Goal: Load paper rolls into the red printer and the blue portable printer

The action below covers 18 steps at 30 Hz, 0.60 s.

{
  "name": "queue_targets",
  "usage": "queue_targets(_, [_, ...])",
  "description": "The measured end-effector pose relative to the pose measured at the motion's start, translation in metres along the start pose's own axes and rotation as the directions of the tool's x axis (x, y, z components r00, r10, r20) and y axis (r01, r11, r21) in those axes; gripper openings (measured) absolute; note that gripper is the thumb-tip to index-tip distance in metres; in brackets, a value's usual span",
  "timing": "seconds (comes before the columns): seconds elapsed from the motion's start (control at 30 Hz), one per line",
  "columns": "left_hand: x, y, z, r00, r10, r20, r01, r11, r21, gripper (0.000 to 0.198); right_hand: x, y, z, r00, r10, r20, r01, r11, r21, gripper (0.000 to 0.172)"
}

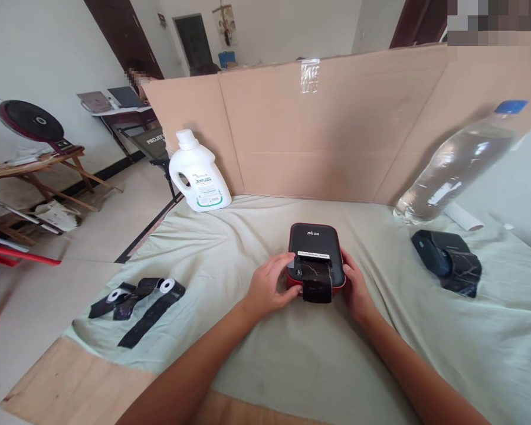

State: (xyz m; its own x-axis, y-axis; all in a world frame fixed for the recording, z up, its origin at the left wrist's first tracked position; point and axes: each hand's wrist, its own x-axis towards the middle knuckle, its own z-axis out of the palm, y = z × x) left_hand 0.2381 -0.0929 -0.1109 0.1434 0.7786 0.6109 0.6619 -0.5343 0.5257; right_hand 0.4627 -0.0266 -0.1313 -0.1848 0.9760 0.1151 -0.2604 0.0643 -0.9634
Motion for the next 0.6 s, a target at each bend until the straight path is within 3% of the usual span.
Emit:
queue_targets(0.1, [0.002,0.001,-0.002,0.995,-0.09,0.042,0.091,0.996,-0.011,0.074,-0.008,-0.005,-0.007,0.994,0.012,0.106,-0.011,1.0,-0.005,0.057])
queue_targets(0.17, [0.005,0.004,-0.004,0.976,-0.19,0.111,0.198,0.978,-0.064,0.081,-0.013,-0.012,-0.015,0.986,0.023,0.167,-0.005,0.994,-0.106,0.065])
queue_targets(0.33, [0.013,0.01,-0.017,0.905,-0.305,0.296,0.363,0.916,-0.169,0.08,-0.028,-0.023,-0.016,0.965,-0.115,0.235,0.217,0.853,-0.474,0.083])
queue_targets(0.47, [0.018,0.001,-0.052,0.906,-0.304,0.295,0.358,0.922,-0.147,0.073,-0.021,-0.023,0.024,0.947,-0.201,0.252,0.295,0.852,-0.433,0.078])
queue_targets(0.6, [0.028,-0.031,-0.118,0.93,-0.298,0.214,0.316,0.947,-0.054,0.063,0.016,-0.021,0.098,0.885,-0.222,0.41,0.385,0.844,-0.373,0.08])
